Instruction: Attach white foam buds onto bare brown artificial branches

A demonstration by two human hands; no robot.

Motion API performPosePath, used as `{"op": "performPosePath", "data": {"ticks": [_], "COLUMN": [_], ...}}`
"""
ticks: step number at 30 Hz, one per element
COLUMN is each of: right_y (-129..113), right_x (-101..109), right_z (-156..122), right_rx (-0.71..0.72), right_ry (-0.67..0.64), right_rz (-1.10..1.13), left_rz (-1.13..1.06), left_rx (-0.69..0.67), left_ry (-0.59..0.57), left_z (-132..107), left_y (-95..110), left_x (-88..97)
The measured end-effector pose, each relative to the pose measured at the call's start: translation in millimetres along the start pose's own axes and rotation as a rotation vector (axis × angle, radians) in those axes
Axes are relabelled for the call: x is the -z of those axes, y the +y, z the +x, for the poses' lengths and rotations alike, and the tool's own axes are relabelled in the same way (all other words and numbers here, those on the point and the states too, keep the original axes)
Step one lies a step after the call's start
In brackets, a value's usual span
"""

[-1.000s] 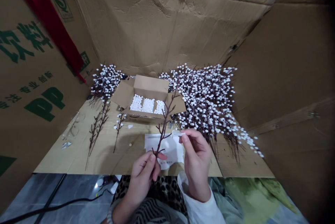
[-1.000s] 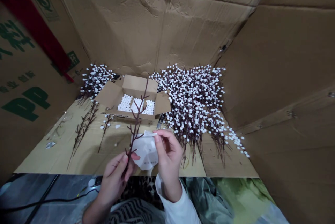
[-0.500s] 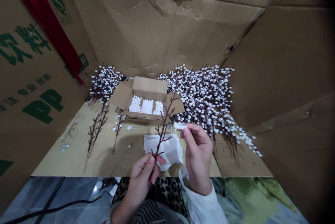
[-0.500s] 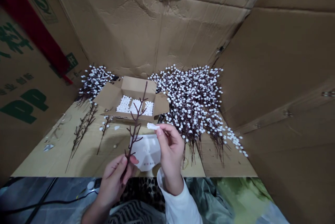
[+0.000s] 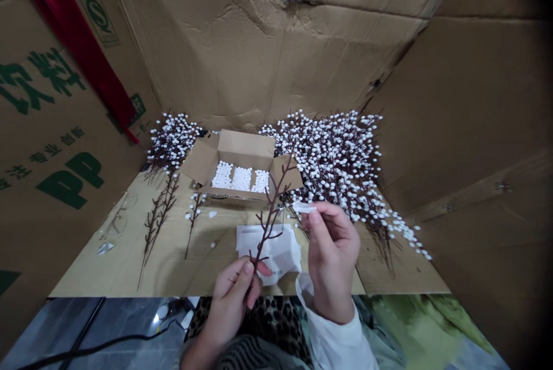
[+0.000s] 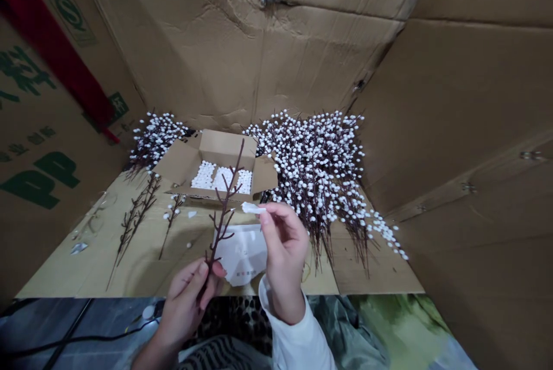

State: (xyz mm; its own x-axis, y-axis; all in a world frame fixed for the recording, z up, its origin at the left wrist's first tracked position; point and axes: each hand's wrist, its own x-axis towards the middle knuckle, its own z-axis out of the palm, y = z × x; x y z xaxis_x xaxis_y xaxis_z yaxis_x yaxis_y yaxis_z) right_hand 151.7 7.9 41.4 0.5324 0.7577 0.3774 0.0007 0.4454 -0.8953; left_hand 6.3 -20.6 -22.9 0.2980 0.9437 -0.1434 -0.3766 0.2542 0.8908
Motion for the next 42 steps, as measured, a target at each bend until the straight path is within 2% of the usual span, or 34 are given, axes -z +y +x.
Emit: {"op": "performPosePath", "data": {"ticks": [5,11,19,22,26,31,35,42], "right_y": [-5,-8,-12,-13,-21,-28,-27,-31], "right_x": [-1,-8,-11,-10,-8,-9,-9,-7], "right_z": [11,24,28,29,28,22,20,25], "right_rx": [0.03,-0.024,-0.059,-0.061,0.002,0.145,0.183,0.21], "right_ry": [0.076,0.065,0.017,0.042,0.104,0.028,0.0,0.123], "right_rz": [0.028,0.04,0.102,0.107,0.072,-0.028,-0.078,-0.08], "left_rz": [0.008,0.029,0.049,0.067,0.092,0.129,0.132,0.144], "left_rx": [0.008,0.023,0.017,0.019,0.013,-0.01,-0.011,-0.006], "left_ry": [0.004,0.005,-0.006,0.001,0.011,0.019,0.015,0.024], "left_z": [0,-2,-3,-2,-2,-2,-3,-2], "left_y": [4,5,5,6,8,6,5,6], "left_x": [-2.6,-4.0,-2.6,-3.6,-4.7,-3.0,-2.0,-1.6]}}
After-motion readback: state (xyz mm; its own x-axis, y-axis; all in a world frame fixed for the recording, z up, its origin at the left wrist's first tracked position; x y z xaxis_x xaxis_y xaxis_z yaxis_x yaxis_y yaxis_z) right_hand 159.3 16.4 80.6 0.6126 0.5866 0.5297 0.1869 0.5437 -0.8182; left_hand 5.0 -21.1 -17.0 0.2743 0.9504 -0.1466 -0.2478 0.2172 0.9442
